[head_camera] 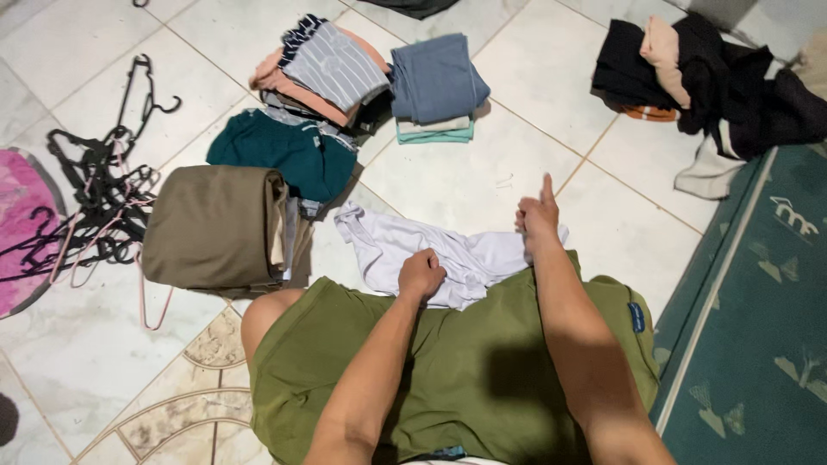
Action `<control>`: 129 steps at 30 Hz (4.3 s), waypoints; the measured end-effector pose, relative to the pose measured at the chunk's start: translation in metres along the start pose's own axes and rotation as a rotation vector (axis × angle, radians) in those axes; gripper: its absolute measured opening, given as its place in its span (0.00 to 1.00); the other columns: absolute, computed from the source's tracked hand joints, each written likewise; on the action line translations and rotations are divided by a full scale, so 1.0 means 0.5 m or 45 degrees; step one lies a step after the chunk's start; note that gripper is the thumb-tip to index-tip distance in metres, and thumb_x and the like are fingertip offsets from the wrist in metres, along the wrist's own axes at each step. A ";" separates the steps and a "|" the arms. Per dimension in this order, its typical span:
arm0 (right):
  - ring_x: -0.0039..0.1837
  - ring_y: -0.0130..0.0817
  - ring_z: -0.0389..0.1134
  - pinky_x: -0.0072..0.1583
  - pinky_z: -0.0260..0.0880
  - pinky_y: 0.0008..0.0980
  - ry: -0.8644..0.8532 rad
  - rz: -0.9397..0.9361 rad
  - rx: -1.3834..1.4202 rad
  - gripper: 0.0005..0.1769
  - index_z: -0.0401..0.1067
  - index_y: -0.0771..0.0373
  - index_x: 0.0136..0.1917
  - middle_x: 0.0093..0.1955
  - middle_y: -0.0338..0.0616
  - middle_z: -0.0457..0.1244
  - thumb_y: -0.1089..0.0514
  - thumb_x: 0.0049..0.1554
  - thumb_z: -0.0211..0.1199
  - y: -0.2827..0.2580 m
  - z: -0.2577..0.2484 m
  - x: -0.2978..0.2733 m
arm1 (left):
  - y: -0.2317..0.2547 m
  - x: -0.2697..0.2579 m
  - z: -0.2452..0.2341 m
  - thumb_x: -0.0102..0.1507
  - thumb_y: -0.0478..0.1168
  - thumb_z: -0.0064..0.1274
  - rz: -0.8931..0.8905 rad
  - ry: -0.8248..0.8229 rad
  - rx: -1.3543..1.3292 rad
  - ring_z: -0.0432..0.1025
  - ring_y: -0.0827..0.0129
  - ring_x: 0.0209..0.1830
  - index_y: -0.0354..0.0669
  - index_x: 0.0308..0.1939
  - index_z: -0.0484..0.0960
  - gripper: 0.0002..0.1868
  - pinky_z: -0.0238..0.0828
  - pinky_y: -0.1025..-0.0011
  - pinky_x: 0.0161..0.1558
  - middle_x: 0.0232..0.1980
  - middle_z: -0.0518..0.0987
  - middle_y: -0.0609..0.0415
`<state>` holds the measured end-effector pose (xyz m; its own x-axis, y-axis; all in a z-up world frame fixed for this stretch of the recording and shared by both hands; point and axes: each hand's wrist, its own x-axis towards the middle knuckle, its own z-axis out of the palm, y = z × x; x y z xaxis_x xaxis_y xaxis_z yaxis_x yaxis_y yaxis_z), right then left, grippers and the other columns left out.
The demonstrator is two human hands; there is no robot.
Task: The person picks up various items of clothing from the floor, spreads them out, and folds them one at a time.
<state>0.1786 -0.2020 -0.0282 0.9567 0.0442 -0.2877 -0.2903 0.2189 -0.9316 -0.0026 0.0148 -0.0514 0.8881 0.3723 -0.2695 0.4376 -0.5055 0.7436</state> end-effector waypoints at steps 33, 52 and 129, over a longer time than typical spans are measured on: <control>0.56 0.37 0.71 0.59 0.71 0.39 -0.564 -0.062 -1.080 0.33 0.74 0.62 0.67 0.52 0.42 0.69 0.57 0.48 0.69 0.075 0.047 0.004 | 0.027 -0.006 -0.018 0.52 0.45 0.60 -0.028 -0.148 0.136 0.78 0.54 0.43 0.48 0.45 0.80 0.19 0.73 0.59 0.47 0.39 0.83 0.51; 0.83 0.61 0.30 0.72 0.34 0.60 -0.030 -0.331 -1.434 0.67 0.36 0.49 0.85 0.87 0.46 0.36 0.65 0.40 0.68 -0.034 0.111 0.080 | 0.064 0.018 -0.034 0.52 0.44 0.61 -0.001 -0.099 -0.056 0.77 0.60 0.36 0.50 0.42 0.79 0.15 0.73 0.63 0.41 0.34 0.81 0.55; 0.61 0.36 0.65 0.67 0.67 0.47 -0.721 -0.147 0.513 0.05 0.65 0.53 0.51 0.54 0.40 0.64 0.55 0.70 0.49 -0.311 0.153 -0.159 | 0.215 0.101 -0.100 0.70 0.47 0.44 0.398 0.705 -0.633 0.76 0.54 0.35 0.37 0.44 0.81 0.17 0.71 0.62 0.41 0.35 0.81 0.45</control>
<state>0.1496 -0.1647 0.1564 0.8770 0.4754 0.0697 -0.2601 0.5917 -0.7630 0.0824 0.0183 0.0456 0.7037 0.6683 0.2413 -0.0492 -0.2929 0.9549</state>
